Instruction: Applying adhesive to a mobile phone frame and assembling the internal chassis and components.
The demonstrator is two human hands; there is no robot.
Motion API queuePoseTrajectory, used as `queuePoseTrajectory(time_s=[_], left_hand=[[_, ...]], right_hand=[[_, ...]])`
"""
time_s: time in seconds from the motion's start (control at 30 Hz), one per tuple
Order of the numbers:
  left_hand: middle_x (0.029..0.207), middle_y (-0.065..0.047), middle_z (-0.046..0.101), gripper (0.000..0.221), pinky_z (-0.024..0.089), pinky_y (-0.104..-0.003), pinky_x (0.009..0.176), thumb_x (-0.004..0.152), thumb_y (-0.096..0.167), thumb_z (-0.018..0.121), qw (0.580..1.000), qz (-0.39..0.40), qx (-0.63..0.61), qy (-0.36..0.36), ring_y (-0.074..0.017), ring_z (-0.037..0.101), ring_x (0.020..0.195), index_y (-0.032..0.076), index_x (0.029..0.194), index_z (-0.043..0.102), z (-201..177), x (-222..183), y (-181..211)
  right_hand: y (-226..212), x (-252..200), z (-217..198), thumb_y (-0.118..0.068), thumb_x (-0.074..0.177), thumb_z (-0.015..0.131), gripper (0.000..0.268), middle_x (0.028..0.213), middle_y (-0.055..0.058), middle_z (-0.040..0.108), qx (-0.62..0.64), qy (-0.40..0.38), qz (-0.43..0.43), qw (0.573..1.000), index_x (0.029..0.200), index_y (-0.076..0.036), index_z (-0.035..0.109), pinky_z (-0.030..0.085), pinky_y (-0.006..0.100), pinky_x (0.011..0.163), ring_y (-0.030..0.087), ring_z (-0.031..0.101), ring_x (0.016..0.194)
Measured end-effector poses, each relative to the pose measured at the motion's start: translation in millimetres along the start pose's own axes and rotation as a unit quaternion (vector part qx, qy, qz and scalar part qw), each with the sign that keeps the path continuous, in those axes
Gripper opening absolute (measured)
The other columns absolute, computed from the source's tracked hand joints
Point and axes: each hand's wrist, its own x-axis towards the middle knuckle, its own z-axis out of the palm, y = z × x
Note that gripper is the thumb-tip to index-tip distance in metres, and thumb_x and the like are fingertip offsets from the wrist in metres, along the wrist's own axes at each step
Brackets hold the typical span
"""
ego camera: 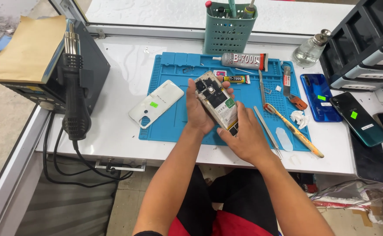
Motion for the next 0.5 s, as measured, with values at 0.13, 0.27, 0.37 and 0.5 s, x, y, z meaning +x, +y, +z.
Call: queuePoseTrajectory(time_s=[0.13,0.27,0.37,0.5], left_hand=[[0.131,-0.014,0.066,0.080,0.048,-0.048,0.111,0.099,0.072,0.050,0.994,-0.001,0.112,0.005,-0.0284,0.064,0.121,0.008,0.147,0.048,4,-5,-5],[0.138,-0.022,0.060,0.077,0.045,-0.053,0.115,0.100,0.059,0.057,0.989,-0.005,0.149,0.004,-0.0347,0.060,0.127,0.005,0.152,0.042,5,-6,-4],[0.135,-0.026,0.060,0.082,0.049,-0.054,0.111,0.100,0.054,0.063,0.980,0.009,0.199,0.011,-0.0370,0.063,0.122,-0.002,0.154,0.038,4,-4,-5],[0.131,-0.026,0.065,0.074,0.057,-0.049,0.103,0.098,0.046,0.069,0.984,0.022,0.176,0.014,-0.0355,0.069,0.115,-0.002,0.148,0.046,2,-4,-6]], right_hand=[[-2,5,-9,-0.039,0.086,0.069,0.093,0.132,0.033,0.051,0.163,-0.029,0.028,0.986,0.157,0.007,0.030,0.050,0.061,0.096,0.050,0.054,0.126],[4,4,-8,-0.035,0.087,0.068,0.084,0.113,0.017,0.055,0.295,-0.044,0.030,0.954,0.155,0.004,0.038,0.055,0.044,0.080,0.028,0.056,0.106],[24,4,-2,-0.029,0.086,0.071,0.082,0.096,0.010,0.049,0.383,-0.055,0.031,0.922,0.153,0.007,0.040,0.048,0.028,0.063,0.019,0.049,0.086],[21,3,-8,-0.029,0.083,0.075,0.093,0.126,0.026,0.058,0.357,-0.048,0.026,0.933,0.156,0.011,0.033,0.051,0.033,0.073,0.025,0.054,0.102]])
